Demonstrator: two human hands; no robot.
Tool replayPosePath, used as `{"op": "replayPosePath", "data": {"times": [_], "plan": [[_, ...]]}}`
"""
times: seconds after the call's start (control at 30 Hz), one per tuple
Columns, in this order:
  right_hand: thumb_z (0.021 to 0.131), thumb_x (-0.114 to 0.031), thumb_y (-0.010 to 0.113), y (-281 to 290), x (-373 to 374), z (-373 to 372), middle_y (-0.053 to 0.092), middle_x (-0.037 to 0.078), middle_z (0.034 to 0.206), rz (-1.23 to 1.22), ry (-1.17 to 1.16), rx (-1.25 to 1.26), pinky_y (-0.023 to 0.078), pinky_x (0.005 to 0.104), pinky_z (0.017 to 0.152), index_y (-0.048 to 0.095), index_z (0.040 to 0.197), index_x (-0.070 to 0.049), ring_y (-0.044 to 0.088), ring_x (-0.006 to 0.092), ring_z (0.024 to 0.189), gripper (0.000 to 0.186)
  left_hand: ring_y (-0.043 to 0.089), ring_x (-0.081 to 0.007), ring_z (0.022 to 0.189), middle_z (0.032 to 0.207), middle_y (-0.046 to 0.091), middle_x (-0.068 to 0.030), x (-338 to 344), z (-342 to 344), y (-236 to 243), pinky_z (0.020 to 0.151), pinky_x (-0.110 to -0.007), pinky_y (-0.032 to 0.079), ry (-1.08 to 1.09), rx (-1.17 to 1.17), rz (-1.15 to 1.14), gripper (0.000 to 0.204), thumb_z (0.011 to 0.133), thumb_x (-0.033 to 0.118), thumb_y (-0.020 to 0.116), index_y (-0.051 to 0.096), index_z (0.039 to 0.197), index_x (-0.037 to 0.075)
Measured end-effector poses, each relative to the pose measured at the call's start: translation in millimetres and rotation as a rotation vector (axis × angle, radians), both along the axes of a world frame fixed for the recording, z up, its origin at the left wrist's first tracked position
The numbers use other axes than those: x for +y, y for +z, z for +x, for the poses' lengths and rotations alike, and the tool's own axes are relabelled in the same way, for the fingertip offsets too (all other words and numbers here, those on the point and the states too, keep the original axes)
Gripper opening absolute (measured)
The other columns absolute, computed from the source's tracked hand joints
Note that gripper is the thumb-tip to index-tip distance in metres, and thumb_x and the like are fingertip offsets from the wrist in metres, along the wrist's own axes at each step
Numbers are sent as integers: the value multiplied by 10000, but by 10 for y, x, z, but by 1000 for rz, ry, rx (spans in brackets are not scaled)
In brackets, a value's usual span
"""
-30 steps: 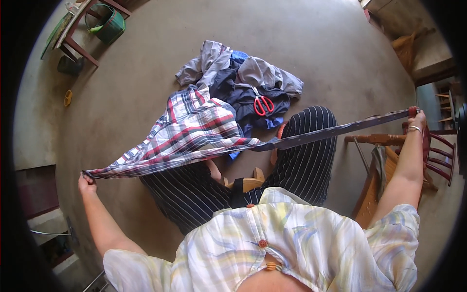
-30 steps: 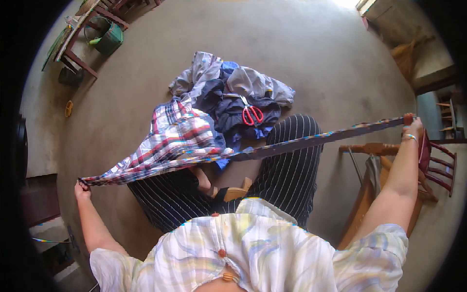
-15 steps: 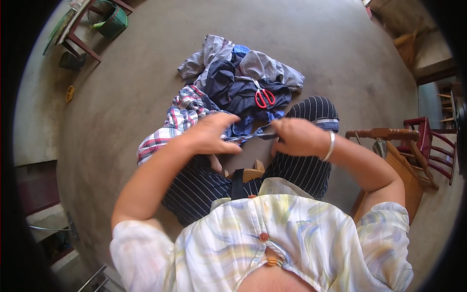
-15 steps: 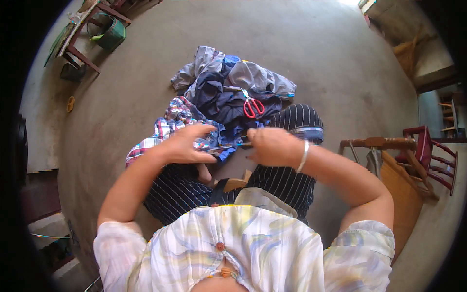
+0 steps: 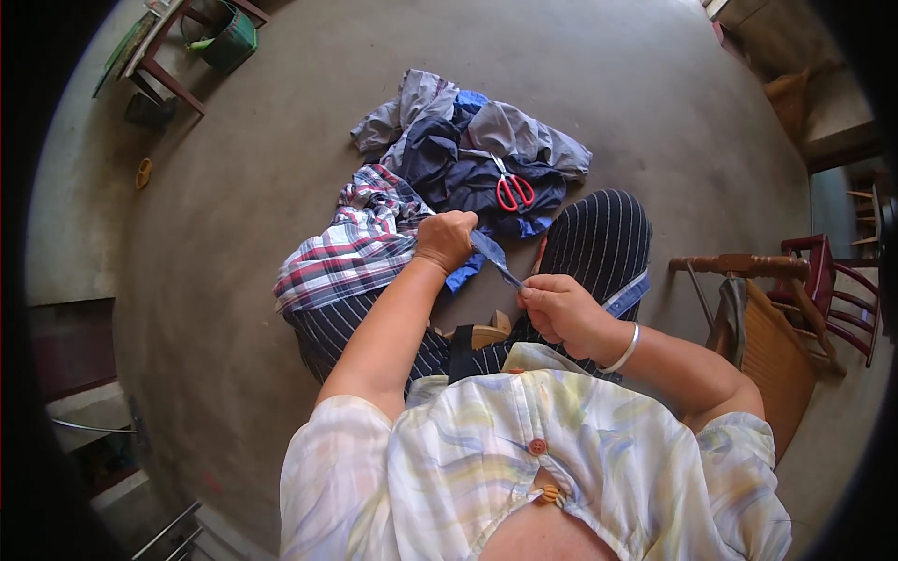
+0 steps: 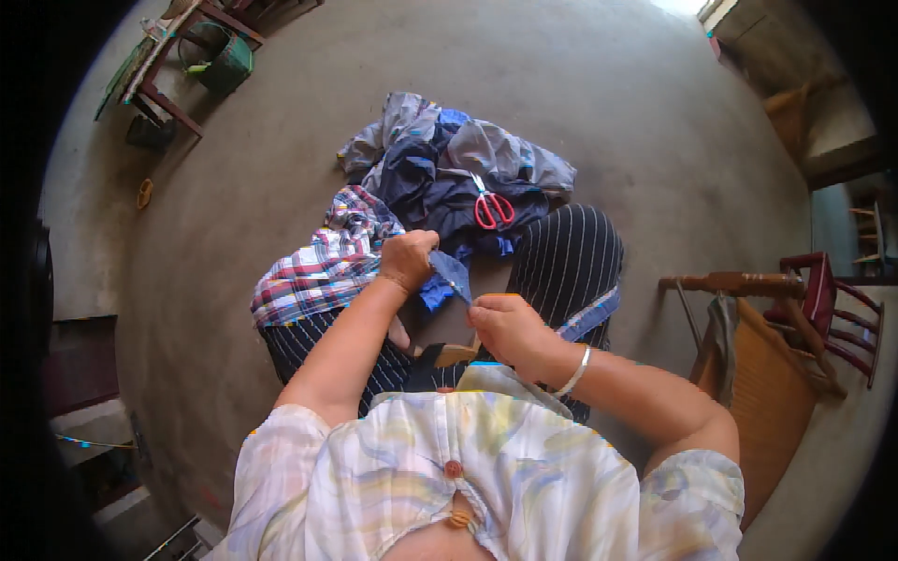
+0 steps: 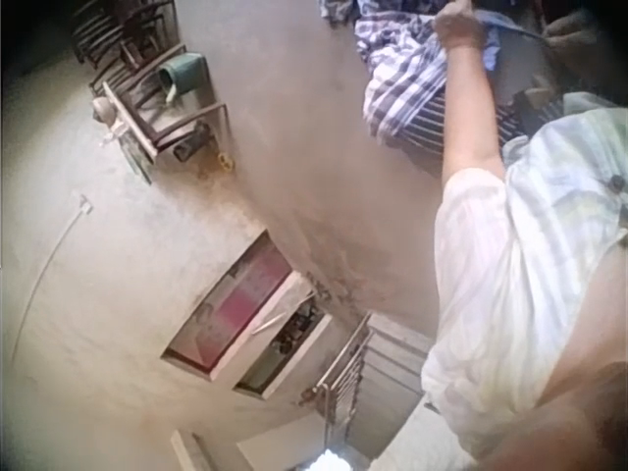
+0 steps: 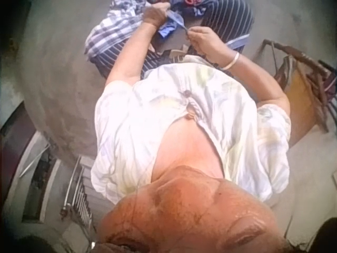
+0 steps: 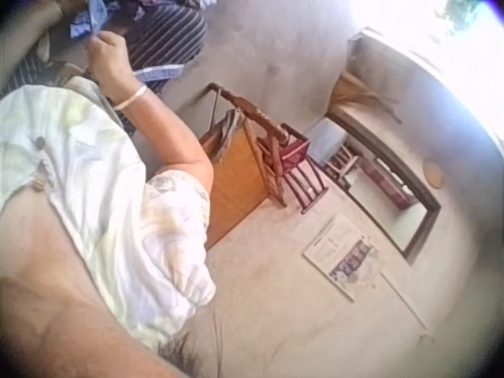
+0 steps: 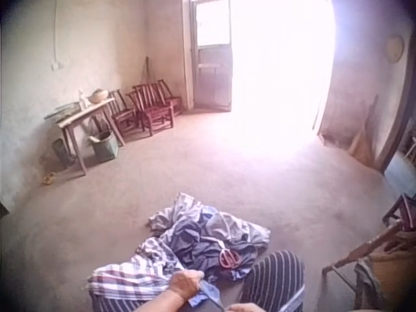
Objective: Cutting strips of fabric from old shirts using scissors for recycling.
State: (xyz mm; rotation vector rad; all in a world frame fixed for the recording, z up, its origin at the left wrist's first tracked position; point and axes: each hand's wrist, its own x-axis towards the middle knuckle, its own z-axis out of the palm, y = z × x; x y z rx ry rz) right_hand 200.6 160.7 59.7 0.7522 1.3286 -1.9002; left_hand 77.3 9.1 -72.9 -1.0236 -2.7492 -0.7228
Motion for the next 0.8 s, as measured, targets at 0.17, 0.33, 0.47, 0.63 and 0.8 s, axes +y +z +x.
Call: {"op": "replayPosePath", "data": {"times": [0.17,0.33,0.47,0.63,0.8], "plan": [[858,-136,416,-22,-53,157,359,-34,498,99,59,145,195,187,350,487,733,-48,270,38,399,169,557,-275,571,591,542,-96,-1,122,-45,489,-355,435,-46,-9,8,86,650,165,514,510,591,102],[849,-115,428,-119,49,70,367,-30,525,325,271,383,256,185,388,497,738,-16,311,42,449,164,557,-296,637,646,557,-112,16,80,-10,543,-374,437,-24,-112,-12,111,661,196,515,519,630,90],[834,-114,445,-128,302,-352,386,-27,526,319,298,512,256,175,378,511,749,2,323,36,440,158,522,-319,753,754,533,-138,0,9,300,651,-377,420,90,-204,-88,144,628,143,562,511,735,62],[835,-124,416,-217,389,-583,390,-15,502,162,67,364,249,184,353,506,774,6,323,49,391,170,528,-220,650,698,512,-86,-161,270,762,570,-313,424,128,-409,384,213,700,187,587,504,813,27],[746,-102,502,-322,-34,-347,532,213,668,544,798,871,435,373,561,460,809,57,551,334,611,177,576,-195,698,772,574,-97,1,427,593,622,-301,478,368,-1919,1100,244,838,268,472,518,837,28]]}}
